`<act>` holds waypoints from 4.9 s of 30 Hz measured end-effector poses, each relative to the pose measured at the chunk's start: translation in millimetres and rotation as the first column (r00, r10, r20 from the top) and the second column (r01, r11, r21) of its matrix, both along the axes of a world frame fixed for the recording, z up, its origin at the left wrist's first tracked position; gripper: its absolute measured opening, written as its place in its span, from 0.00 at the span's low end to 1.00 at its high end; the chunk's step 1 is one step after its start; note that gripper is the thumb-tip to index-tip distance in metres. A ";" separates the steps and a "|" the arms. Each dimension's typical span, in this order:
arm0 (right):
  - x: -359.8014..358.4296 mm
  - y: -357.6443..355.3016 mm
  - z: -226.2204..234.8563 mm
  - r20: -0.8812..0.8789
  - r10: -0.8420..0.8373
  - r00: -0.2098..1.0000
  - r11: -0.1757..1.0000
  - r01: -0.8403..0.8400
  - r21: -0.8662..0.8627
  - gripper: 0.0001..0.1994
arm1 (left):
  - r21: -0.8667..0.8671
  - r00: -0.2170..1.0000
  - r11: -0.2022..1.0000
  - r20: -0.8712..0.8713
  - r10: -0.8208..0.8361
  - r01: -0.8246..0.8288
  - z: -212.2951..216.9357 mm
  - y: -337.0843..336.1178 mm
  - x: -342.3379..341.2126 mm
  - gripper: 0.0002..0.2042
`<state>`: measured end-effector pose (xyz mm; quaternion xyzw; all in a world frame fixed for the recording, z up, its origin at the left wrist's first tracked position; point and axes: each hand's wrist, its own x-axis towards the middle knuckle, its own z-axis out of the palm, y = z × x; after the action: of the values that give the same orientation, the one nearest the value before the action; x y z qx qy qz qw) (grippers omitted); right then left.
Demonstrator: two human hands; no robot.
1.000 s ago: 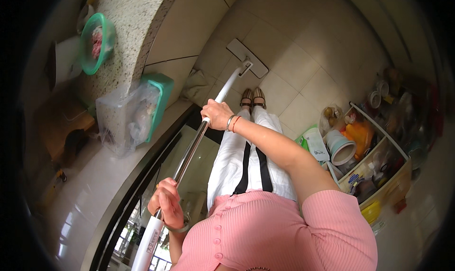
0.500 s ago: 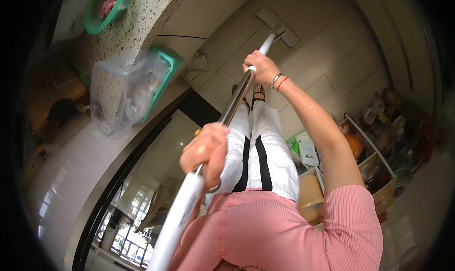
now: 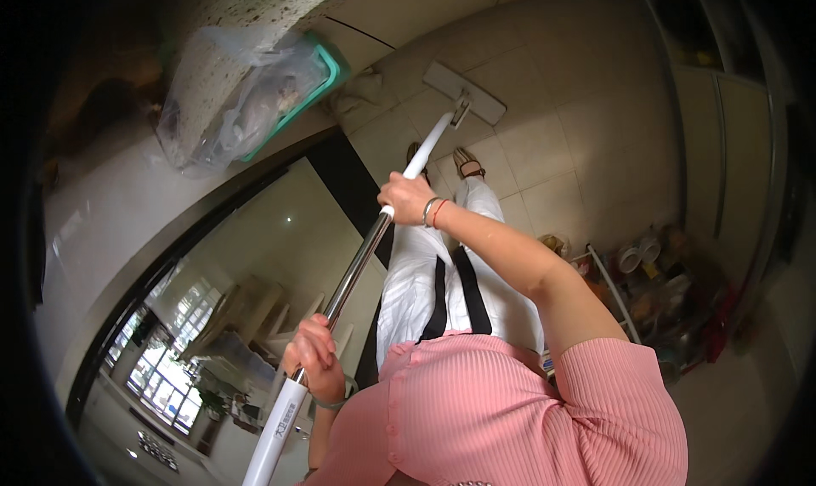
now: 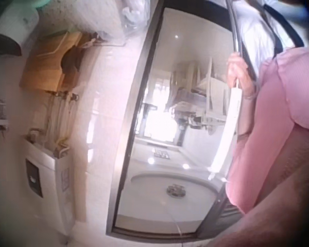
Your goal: The person mops the tiled floor in a kitchen and dining area using a flat mop. They move the mop back and forth across the floor, navigating around furniture and kitchen cabinets. The person briefly pauses to pick up a plastic bag from the floor before resuming the mopping task.
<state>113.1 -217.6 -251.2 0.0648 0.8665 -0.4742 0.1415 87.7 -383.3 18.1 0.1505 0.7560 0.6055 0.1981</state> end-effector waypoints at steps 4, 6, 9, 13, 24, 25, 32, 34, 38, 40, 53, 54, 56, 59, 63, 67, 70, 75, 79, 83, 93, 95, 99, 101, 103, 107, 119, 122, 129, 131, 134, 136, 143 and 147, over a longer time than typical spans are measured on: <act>-1.5 10.0 10.7 0.021 0.131 0.991 0.991 -0.130 -0.043 0.06 | 0.066 0.995 0.994 -0.045 0.091 -0.088 8.6 8.9 13.2 0.15; -7.3 24.3 18.4 0.005 0.165 0.986 0.986 -0.165 -0.038 0.09 | 0.160 0.989 0.979 -0.055 0.137 -0.127 9.4 24.1 11.8 0.16; -19.3 34.3 27.0 0.013 0.243 0.970 0.970 -0.243 0.005 0.09 | 0.215 0.979 0.959 -0.048 0.197 -0.182 4.2 25.9 10.6 0.17; -32.4 43.9 15.6 0.050 0.342 0.938 0.939 -0.344 0.028 0.08 | 0.236 0.950 0.923 0.000 0.312 -0.303 -11.2 24.2 17.7 0.16; -44.1 45.9 -1.8 0.031 0.317 0.948 0.946 -0.318 0.056 0.08 | 0.250 0.955 0.929 -0.049 0.294 -0.273 -37.6 22.9 22.1 0.14; -45.5 47.0 -2.1 0.031 0.317 0.948 0.946 -0.318 0.057 0.08 | 0.259 0.952 0.924 -0.052 0.302 -0.280 -39.4 22.7 20.0 0.14; -50.8 43.2 -0.9 0.020 0.303 0.953 0.950 -0.303 0.077 0.06 | 0.256 0.959 0.931 -0.043 0.281 -0.261 -39.5 15.2 13.1 0.13; -46.0 42.4 0.6 -0.041 0.287 0.957 0.956 -0.284 0.069 0.03 | 0.254 0.964 0.937 -0.050 0.260 -0.240 -37.7 12.8 18.5 0.13; -45.8 39.7 0.7 -0.086 0.276 0.957 0.961 -0.271 0.061 0.02 | 0.274 0.956 0.926 -0.064 0.286 -0.259 -38.4 9.0 20.3 0.14; -49.6 38.7 -3.5 -0.063 0.297 0.953 0.954 -0.292 0.072 0.03 | 0.266 0.944 0.914 -0.039 0.326 -0.305 -40.7 8.3 18.9 0.14; -39.2 -67.0 -4.6 0.136 0.574 0.808 0.807 -0.586 0.074 0.07 | 0.028 0.684 0.685 0.096 0.723 -0.728 -17.8 -57.3 53.9 0.18; -35.9 -79.0 4.5 0.168 0.616 0.770 0.776 -0.629 0.036 0.07 | 0.003 0.644 0.646 0.078 0.761 -0.763 -9.9 -62.1 62.7 0.17; -25.2 -99.0 16.4 0.181 0.680 0.711 0.727 -0.686 -0.037 0.08 | -0.039 0.604 0.607 0.069 0.794 -0.794 4.2 -70.0 78.5 0.18; -19.3 -114.9 25.8 0.170 0.762 0.625 0.645 -0.755 -0.118 0.08 | -0.014 0.614 0.614 0.027 0.789 -0.789 9.7 -82.8 96.1 0.16; -22.3 -116.8 24.7 0.151 0.793 0.590 0.604 -0.794 -0.070 0.08 | 0.171 0.640 0.626 0.046 0.767 -0.761 -5.2 -97.2 107.3 0.15; -34.4 -107.5 21.0 0.257 0.821 0.511 0.522 -0.853 0.029 0.09 | 0.263 0.613 0.573 0.104 0.783 -0.776 -30.7 -101.4 124.5 0.15; -47.9 -93.9 1.9 0.244 0.771 0.588 0.586 -0.805 0.088 0.09 | 0.223 0.649 0.626 0.047 0.759 -0.748 -55.7 -88.6 116.0 0.14; -80.3 -83.2 -24.8 0.052 0.663 0.747 0.736 -0.663 0.136 0.07 | 0.329 0.700 0.643 0.083 0.709 -0.691 -61.9 -81.2 47.6 0.15; -83.8 -107.9 -26.9 0.087 0.644 0.760 0.746 -0.649 0.151 0.06 | 0.188 0.705 0.681 0.129 0.697 -0.708 -49.4 -109.4 36.6 0.17; -75.9 -138.5 -17.1 0.098 0.664 0.742 0.733 -0.671 0.115 0.09 | 0.064 0.617 0.614 0.125 0.777 -0.787 -31.6 -120.3 43.0 0.20; -31.0 -191.8 15.0 0.051 0.753 0.656 0.657 -0.745 -0.115 0.10 | -0.090 0.544 0.543 0.022 0.839 -0.835 27.8 -124.5 77.6 0.19; -34.2 -180.8 24.0 0.050 0.736 0.675 0.675 -0.726 -0.132 0.10 | -0.040 0.635 0.634 -0.020 0.773 -0.773 30.9 -115.9 74.2 0.17; -26.1 -137.8 56.6 0.035 0.651 0.758 0.756 -0.643 -0.127 0.08 | 0.120 0.812 0.820 -0.122 0.571 -0.559 35.5 -104.2 74.1 0.15; -19.4 -108.8 78.1 0.062 0.568 0.820 0.823 -0.565 -0.061 0.07 | 0.185 0.841 0.841 -0.102 0.531 -0.509 40.9 -96.2 68.9 0.16; -1.0 -79.5 63.2 0.072 0.412 0.908 0.911 -0.410 -0.047 0.06 | 0.233 0.908 0.893 -0.077 0.412 -0.385 35.0 -77.5 52.5 0.15; 38.8 -4.2 40.6 0.029 0.146 0.989 0.989 -0.146 -0.018 0.04 | 0.267 0.999 0.963 -0.004 0.033 -0.031 3.3 -40.5 28.4 0.07; 64.1 60.4 -43.5 0.021 -0.330 0.944 0.935 0.324 0.141 0.03 | 0.311 0.871 0.829 0.010 -0.491 0.464 -83.3 32.8 -37.9 0.15; 42.6 16.0 -52.5 -0.012 -0.387 0.922 0.910 0.384 0.157 0.04 | 0.265 0.840 0.811 0.006 -0.542 0.522 -78.6 -4.4 -68.3 0.15; -59.1 -151.7 -38.6 -0.049 -0.456 0.888 0.869 0.457 0.189 0.03 | 0.108 0.858 0.857 0.059 -0.511 0.503 -50.2 -149.9 -167.9 0.13; -84.9 -202.9 -29.7 -0.044 -0.456 0.889 0.878 0.457 0.146 0.04 | 0.076 0.895 0.896 0.050 -0.442 0.438 -37.2 -192.1 -186.3 0.13; -119.3 -268.8 -10.5 0.040 -0.387 0.921 0.921 0.384 0.070 0.05 | -0.034 0.921 0.922 0.066 -0.383 0.386 -8.8 -248.6 -207.2 0.14; -133.9 -294.0 -5.6 0.062 -0.364 0.929 0.931 0.365 -0.007 0.06 | -0.035 0.933 0.934 0.080 -0.352 0.356 -5.0 -273.4 -219.5 0.14; -117.5 -280.6 -32.8 -0.038 -0.409 0.912 0.903 0.411 0.126 0.04 | 0.119 0.894 0.895 0.078 -0.440 0.430 -47.8 -275.7 -222.0 0.16; -53.3 -209.7 -77.4 -0.068 -0.515 0.855 0.817 0.513 0.265 0.04 | 0.106 0.820 0.827 0.111 -0.562 0.552 -106.0 -221.4 -193.3 0.14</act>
<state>59.8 -427.3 -328.6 0.3165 0.8733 -0.3704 0.0010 -105.6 -604.7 -87.8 0.3296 0.6420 0.5558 0.4126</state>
